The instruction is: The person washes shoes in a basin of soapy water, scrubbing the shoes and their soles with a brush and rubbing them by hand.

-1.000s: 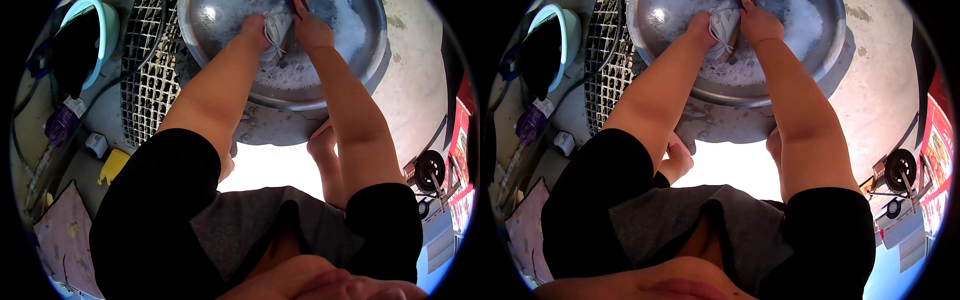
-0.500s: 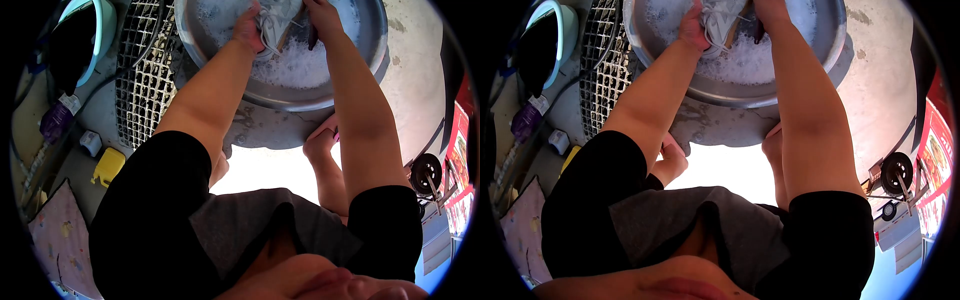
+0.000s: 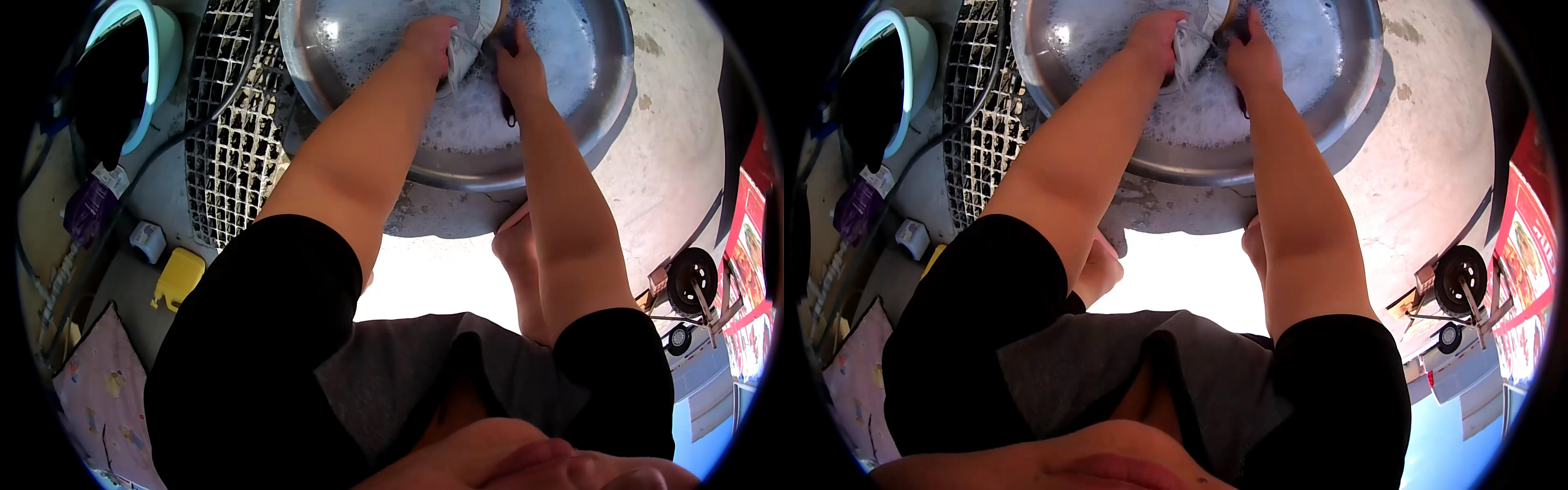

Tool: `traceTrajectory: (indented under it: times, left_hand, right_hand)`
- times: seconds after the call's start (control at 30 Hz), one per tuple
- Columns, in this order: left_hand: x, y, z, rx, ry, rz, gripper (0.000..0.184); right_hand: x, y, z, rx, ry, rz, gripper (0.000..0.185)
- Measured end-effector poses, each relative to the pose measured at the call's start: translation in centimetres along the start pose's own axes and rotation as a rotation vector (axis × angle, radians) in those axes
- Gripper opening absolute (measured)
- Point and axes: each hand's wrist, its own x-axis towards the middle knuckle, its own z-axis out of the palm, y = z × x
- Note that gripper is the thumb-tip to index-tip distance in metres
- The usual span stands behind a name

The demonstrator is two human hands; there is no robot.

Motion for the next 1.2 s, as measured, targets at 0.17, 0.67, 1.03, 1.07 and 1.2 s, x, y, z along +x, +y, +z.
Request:
traceTrajectory:
  times: [0.17,0.67,1.03,1.07,1.2]
  left_hand:
    - [-1.0,0.5,1.5,0.061,0.176,-0.014,0.030]
    - [-2.1,3.0,1.2,2.173,0.007,0.557,0.026]
    - [-2.3,3.0,1.0,2.147,-0.058,0.647,0.021]
    - [-2.3,3.3,1.5,2.222,-0.071,0.573,0.020]
    - [-2.2,2.9,1.0,2.088,-0.018,0.602,0.032]
  right_hand:
    - [-3.5,-1.4,-2.1,0.254,-0.012,0.288,0.064]
    - [-5.5,-5.2,-3.3,-0.557,-0.288,-0.117,0.048]
    - [-2.3,-6.4,-3.1,-0.529,-0.149,-0.135,0.046]
    - [-4.7,-6.0,-3.0,-0.517,-0.218,-0.094,0.047]
    - [-1.7,-6.6,-3.2,-0.542,-0.198,-0.127,0.050]
